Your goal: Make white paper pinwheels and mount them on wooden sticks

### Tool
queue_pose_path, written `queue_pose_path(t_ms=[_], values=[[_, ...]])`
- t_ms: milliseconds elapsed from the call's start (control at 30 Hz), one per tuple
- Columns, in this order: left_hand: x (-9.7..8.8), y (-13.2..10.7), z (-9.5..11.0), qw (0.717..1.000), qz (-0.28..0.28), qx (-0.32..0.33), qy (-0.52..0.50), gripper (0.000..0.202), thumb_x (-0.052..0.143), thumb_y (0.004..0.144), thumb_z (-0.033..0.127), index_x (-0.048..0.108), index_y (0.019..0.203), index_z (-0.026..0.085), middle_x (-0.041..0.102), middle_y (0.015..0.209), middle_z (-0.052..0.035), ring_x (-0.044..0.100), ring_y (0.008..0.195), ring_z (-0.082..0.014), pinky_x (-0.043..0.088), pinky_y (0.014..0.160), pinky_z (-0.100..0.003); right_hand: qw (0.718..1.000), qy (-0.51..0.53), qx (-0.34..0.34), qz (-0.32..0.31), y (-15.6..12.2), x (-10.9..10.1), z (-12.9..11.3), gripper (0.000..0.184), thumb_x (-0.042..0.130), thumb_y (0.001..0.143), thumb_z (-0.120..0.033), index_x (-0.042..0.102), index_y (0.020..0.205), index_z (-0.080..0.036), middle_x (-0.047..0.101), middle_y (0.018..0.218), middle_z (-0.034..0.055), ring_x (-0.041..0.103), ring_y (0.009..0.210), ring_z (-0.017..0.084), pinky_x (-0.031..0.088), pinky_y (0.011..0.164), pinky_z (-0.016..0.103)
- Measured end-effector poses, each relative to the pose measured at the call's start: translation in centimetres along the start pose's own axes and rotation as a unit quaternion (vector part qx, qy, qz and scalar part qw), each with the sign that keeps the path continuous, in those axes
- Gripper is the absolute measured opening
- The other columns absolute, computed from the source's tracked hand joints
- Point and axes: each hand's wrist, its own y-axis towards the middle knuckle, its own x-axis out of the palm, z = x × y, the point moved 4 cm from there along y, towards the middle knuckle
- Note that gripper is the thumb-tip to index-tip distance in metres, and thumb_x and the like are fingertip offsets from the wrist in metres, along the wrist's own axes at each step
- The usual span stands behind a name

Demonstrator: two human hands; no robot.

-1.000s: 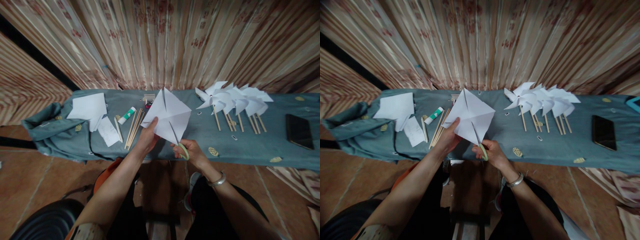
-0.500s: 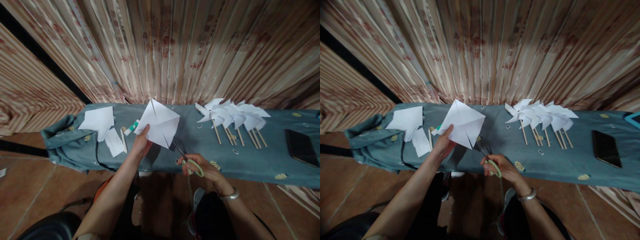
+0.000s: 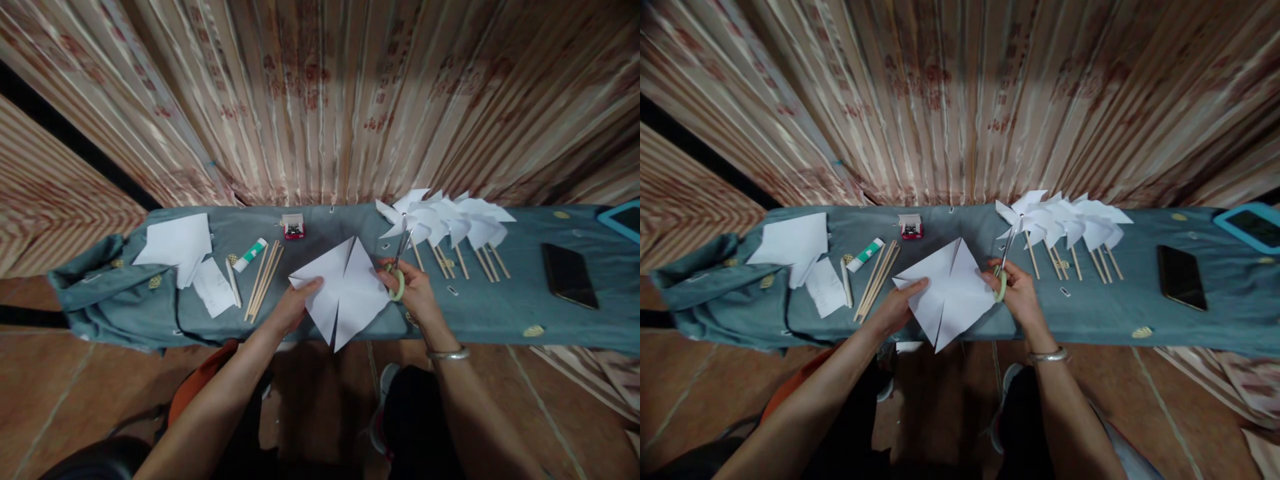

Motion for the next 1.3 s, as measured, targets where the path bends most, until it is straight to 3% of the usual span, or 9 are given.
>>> queue_pose_path(t_ms=[200, 300, 400, 500, 633, 733, 933, 1100, 1300], values=[[0.1, -0.2, -0.7, 0.999, 0.004, -0.016, 0.033, 0.023, 0.083, 0.061, 0.015, 0.074, 0.082, 0.016, 0.077, 0.092, -0.0076, 0.071, 0.083, -0.0222, 0.055, 0.075, -0.03, 0.984, 0.048, 0.101, -0.136, -1.0, 1.3, 0.2, 0.049, 0.089, 0.049, -0.038, 0.071, 0.09, -0.019, 0.07, 0.072, -0.002, 0.058, 0.057, 0.012, 0.046, 0.052, 0.023], [0.1, 0.0, -0.7, 1.0, -0.006, -0.015, 0.027, 0.025, 0.084, 0.063, 0.021, 0.073, 0.085, 0.015, 0.076, 0.086, -0.0069, 0.07, 0.076, -0.0207, 0.054, 0.072, -0.028, 0.974, 0.061, 0.141, -0.165, -1.2, 1.8, 0.0, 0.049, 0.09, 0.046, -0.038, 0.071, 0.086, -0.018, 0.072, 0.073, 0.0001, 0.06, 0.057, 0.013, 0.048, 0.051, 0.024], [0.4, 0.0, -0.3, 0.999, -0.04, -0.028, -0.015, 0.031, 0.077, 0.073, 0.039, 0.071, 0.093, 0.016, 0.075, 0.087, -0.0081, 0.071, 0.084, -0.024, 0.056, 0.077, -0.032, 0.981, 0.073, 0.131, -0.126, -0.9, 1.9, -0.1, 0.047, 0.09, 0.044, -0.039, 0.071, 0.081, -0.018, 0.072, 0.07, -0.0001, 0.059, 0.055, 0.013, 0.047, 0.051, 0.025], [1.2, -0.3, 0.2, 0.991, -0.121, -0.035, -0.053, 0.045, 0.065, 0.079, 0.055, 0.07, 0.103, 0.017, 0.074, 0.102, -0.0114, 0.068, 0.103, -0.029, 0.054, 0.089, -0.04, 0.987, 0.112, 0.107, -0.036, -0.3, 2.1, 0.1, 0.044, 0.09, 0.045, -0.042, 0.07, 0.078, -0.021, 0.072, 0.07, -0.0005, 0.06, 0.056, 0.014, 0.048, 0.055, 0.027], [2.2, -0.6, 0.0, 0.981, -0.179, 0.007, -0.07, 0.052, 0.07, 0.073, 0.059, 0.068, 0.105, 0.018, 0.069, 0.116, -0.0116, 0.063, 0.113, -0.0317, 0.05, 0.097, -0.048, 0.981, 0.166, 0.059, 0.077, 0.3, 2.8, 0.5, 0.038, 0.088, 0.049, -0.042, 0.068, 0.073, -0.021, 0.071, 0.07, -0.0008, 0.059, 0.06, 0.014, 0.048, 0.061, 0.029], [2.8, -0.7, -0.6, 0.984, -0.163, 0.051, -0.049, 0.049, 0.081, 0.064, 0.048, 0.069, 0.102, 0.019, 0.07, 0.114, -0.0102, 0.059, 0.119, -0.0321, 0.048, 0.098, -0.046, 0.976, 0.191, 0.037, 0.095, 0.4, 3.8, 0.5, 0.039, 0.088, 0.05, -0.04, 0.069, 0.079, -0.02, 0.072, 0.074, -0.0008, 0.06, 0.065, 0.015, 0.049, 0.065, 0.029], [3.9, -0.5, -0.7, 0.989, -0.094, 0.117, -0.015, 0.045, 0.079, 0.067, 0.026, 0.067, 0.11, 0.021, 0.075, 0.104, -0.006, 0.061, 0.119, -0.0265, 0.045, 0.104, -0.039, 0.98, 0.189, 0.021, 0.051, -0.1, 5.9, 0.4, 0.037, 0.083, 0.06, -0.038, 0.068, 0.09, -0.021, 0.074, 0.079, -0.0009, 0.064, 0.07, 0.016, 0.05, 0.07, 0.03], [2.5, 0.5, -0.6, 0.988, 0.019, 0.153, 0.021, 0.044, 0.078, 0.065, 0.018, 0.067, 0.107, 0.02, 0.074, 0.109, -0.0065, 0.065, 0.111, -0.0244, 0.046, 0.103, -0.039, 0.984, 0.175, 0.029, 0.025, -0.3, 6.9, 0.4, 0.043, 0.084, 0.06, -0.039, 0.068, 0.095, -0.019, 0.073, 0.078, 0.0001, 0.064, 0.068, 0.017, 0.049, 0.066, 0.029], [0.5, 0.7, 1.4, 0.953, 0.094, 0.239, 0.161, 0.042, 0.072, 0.067, 0.02, 0.068, 0.108, 0.017, 0.074, 0.109, -0.0084, 0.067, 0.104, -0.0247, 0.048, 0.1, -0.039, 0.993, 0.11, 0.046, -0.019, -0.6, 6.5, 0.4, 0.045, 0.081, 0.061, -0.055, 0.069, 0.084, -0.017, 0.065, 0.064, -0.0023, 0.055, 0.058, 0.012, 0.043, 0.056, 0.025]])
